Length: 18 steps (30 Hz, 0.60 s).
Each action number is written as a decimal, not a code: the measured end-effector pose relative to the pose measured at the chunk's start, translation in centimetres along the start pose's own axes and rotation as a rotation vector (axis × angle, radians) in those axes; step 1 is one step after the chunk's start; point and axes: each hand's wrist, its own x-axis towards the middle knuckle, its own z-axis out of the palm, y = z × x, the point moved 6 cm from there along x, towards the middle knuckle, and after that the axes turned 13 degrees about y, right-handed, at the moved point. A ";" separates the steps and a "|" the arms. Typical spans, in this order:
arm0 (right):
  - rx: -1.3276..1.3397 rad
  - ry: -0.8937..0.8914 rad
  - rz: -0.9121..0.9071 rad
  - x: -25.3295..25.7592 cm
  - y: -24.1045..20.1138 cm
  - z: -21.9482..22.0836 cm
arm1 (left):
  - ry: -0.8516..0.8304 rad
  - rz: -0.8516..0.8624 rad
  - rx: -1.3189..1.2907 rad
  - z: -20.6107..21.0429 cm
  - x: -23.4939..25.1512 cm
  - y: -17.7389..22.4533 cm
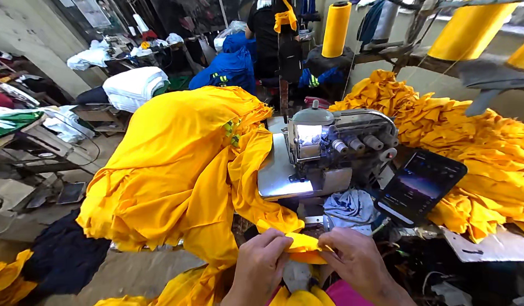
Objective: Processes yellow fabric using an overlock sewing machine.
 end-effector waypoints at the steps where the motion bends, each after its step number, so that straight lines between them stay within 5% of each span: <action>1: 0.042 0.000 0.042 -0.1 0.2 0.0 | -0.009 -0.018 -0.019 -0.1 -0.1 -0.1; 8: 0.099 -0.145 0.087 -0.6 0.6 1.0 | -0.051 -0.121 -0.149 0.0 -1.0 -1.1; 13: 0.544 -0.102 0.303 -0.7 0.8 1.3 | -0.036 -0.106 -0.137 0.1 -1.5 -1.1; 15: 0.454 -0.114 0.391 -0.9 1.2 1.4 | -0.008 -0.112 -0.143 -0.2 -1.4 -1.2; 18: 0.217 -0.155 0.249 -1.4 1.3 1.6 | 0.010 -0.144 -0.156 -0.5 -1.7 -1.6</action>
